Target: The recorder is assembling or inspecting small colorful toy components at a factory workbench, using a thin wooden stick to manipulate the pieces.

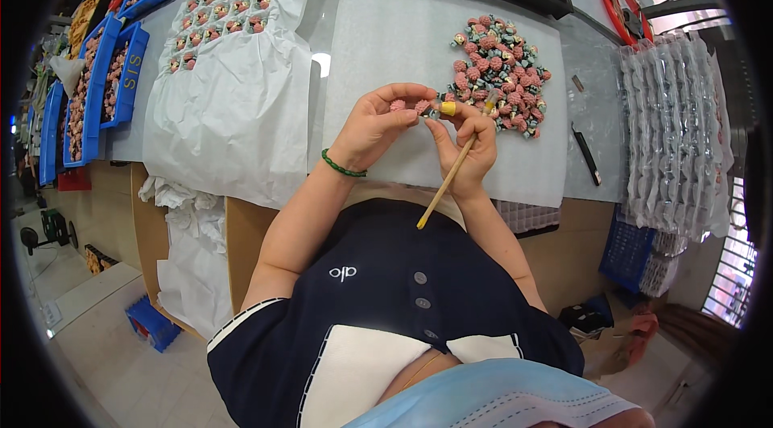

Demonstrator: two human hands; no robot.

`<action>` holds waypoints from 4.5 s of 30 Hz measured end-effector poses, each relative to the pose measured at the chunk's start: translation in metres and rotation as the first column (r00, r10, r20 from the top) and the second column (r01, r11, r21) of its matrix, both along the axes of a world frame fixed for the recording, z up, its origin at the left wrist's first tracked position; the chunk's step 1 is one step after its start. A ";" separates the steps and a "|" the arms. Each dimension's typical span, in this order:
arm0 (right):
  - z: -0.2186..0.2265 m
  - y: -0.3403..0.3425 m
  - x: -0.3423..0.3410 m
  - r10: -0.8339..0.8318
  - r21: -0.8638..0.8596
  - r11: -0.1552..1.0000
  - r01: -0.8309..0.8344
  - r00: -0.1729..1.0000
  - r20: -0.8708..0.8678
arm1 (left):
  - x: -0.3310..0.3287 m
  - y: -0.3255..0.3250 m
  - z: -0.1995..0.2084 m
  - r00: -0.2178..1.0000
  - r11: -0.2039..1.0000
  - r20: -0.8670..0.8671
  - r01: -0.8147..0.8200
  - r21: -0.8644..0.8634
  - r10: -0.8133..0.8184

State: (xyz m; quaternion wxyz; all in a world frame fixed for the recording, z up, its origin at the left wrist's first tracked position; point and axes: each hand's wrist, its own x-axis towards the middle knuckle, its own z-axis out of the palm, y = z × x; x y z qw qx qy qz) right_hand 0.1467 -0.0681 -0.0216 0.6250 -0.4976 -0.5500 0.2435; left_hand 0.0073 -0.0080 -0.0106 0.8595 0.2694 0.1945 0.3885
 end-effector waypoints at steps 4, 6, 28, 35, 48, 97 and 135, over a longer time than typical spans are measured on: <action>0.001 -0.001 -0.001 0.011 0.009 1.000 -0.011 1.000 -0.027 | 0.000 -0.001 -0.002 1.000 1.000 0.015 0.014 -0.023 -0.014; 0.001 -0.002 -0.001 0.004 -0.003 1.000 -0.004 1.000 -0.004 | 0.000 -0.001 -0.002 1.000 0.999 0.012 0.025 -0.022 -0.025; 0.059 0.006 0.015 0.176 -0.136 0.977 -0.164 0.981 0.086 | 0.004 -0.014 -0.001 0.991 1.000 -0.136 0.018 -0.006 -0.018; 0.049 0.020 0.017 0.010 -0.263 0.964 0.030 0.989 0.150 | 0.003 -0.017 0.004 0.991 0.999 -0.135 -0.008 0.047 0.014; 0.054 0.016 0.012 0.174 -0.115 0.983 -0.143 0.925 0.338 | 0.007 -0.015 0.001 0.978 0.991 -0.195 -0.051 0.122 0.074; 0.079 0.001 -0.059 -0.035 -0.435 0.893 -0.117 0.945 -0.325 | -0.046 -0.035 0.048 0.884 0.949 -0.384 -0.168 0.268 0.265; 0.024 0.001 0.068 -0.123 -0.181 0.979 0.090 0.976 -0.178 | -0.165 0.118 -0.015 -0.817 0.866 -0.294 0.489 0.105 0.496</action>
